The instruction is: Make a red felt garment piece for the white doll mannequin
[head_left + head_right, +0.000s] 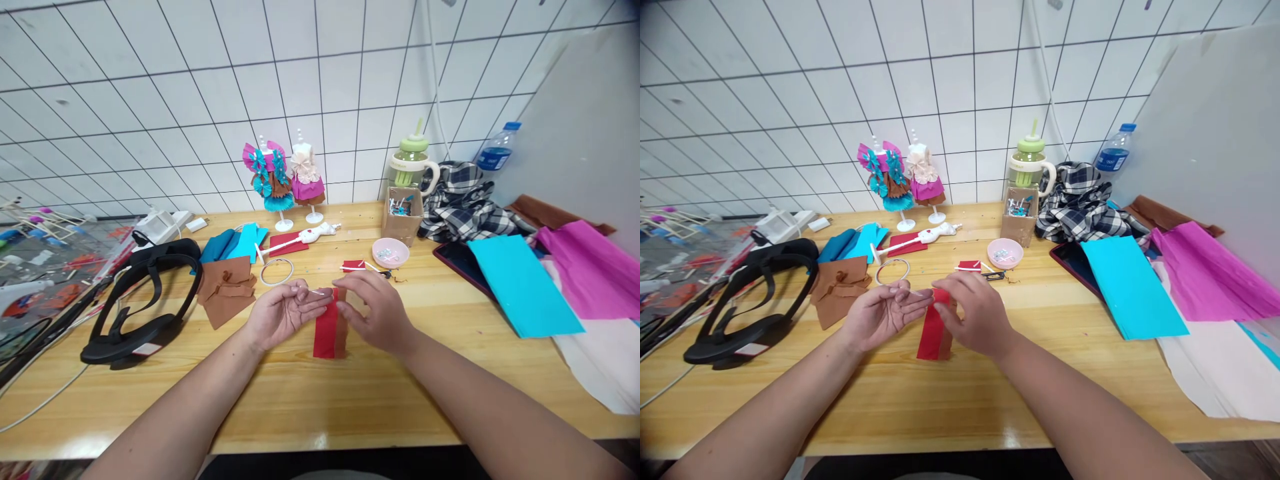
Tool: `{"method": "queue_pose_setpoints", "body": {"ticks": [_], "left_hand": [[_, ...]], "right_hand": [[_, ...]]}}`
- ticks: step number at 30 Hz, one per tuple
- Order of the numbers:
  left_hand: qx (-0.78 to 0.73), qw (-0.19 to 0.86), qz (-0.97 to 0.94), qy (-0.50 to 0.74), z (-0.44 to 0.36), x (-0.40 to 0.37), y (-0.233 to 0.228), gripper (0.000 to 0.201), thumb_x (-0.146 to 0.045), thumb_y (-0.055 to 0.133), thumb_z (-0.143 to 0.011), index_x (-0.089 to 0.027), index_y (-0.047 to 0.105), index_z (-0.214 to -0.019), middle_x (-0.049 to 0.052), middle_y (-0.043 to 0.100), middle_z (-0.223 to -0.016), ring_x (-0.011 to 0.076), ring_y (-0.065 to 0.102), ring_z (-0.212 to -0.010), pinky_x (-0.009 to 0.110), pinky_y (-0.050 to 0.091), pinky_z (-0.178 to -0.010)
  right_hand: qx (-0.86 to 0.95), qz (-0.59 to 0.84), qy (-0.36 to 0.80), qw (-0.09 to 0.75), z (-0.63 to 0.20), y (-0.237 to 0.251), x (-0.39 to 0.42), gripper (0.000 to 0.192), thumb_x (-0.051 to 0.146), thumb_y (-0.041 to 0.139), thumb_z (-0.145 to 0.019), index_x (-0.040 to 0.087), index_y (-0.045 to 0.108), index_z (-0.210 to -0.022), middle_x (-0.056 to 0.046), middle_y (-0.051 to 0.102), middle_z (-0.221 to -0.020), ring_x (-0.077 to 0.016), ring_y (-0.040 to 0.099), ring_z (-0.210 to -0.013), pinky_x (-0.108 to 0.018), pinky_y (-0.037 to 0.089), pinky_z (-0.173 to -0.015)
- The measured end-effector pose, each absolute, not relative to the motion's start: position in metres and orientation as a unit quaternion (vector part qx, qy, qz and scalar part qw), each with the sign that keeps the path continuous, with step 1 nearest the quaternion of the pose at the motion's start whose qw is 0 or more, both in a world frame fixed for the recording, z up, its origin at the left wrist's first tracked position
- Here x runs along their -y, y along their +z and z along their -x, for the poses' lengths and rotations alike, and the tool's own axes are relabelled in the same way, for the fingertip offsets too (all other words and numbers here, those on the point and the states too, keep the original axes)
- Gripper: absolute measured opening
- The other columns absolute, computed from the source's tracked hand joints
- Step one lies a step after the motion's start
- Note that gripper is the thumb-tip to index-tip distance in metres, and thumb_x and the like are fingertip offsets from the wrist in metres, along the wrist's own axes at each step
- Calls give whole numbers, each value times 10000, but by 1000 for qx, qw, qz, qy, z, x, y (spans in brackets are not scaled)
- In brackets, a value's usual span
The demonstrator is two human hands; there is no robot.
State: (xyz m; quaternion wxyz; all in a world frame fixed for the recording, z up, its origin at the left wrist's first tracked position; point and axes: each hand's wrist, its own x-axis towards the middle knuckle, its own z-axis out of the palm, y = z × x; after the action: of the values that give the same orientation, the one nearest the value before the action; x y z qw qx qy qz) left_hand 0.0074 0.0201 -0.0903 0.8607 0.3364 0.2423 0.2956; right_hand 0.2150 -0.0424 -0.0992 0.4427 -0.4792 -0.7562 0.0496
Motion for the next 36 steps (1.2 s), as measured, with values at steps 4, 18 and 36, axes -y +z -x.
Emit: {"method": "queue_pose_setpoints", "body": {"ticks": [4,18,36], "left_hand": [[-221,870,-339,282,-14,-15,-94,142,-193,529,-808,-149,560,-677,108,753,-967,219,689,-1034,363,458,-1000],[-169,880,-359,261,-14,-7,-93,129,-207,590,-748,-141,630,-645,115,727,-1060,249,603,-1168,415,313,-1122],[-357,397,-818,214,-22,-4,-93,246,-359,556,-887,-166,703,-849,34,715,-812,160,623,-753,253,459,-718]], "right_hand": [[750,487,61,444,-206,-101,45,224,274,628,-848,206,654,-1060,-75,670,-1036,-221,590,-986,-365,478,-885],[712,452,61,534,-211,-111,41,165,253,630,-883,268,754,-991,-53,681,-1079,-137,613,-786,-314,519,-751],[798,451,-19,398,-219,-105,42,176,258,581,-921,215,746,-966,-34,721,-839,-168,590,-785,-297,438,-733]]}}
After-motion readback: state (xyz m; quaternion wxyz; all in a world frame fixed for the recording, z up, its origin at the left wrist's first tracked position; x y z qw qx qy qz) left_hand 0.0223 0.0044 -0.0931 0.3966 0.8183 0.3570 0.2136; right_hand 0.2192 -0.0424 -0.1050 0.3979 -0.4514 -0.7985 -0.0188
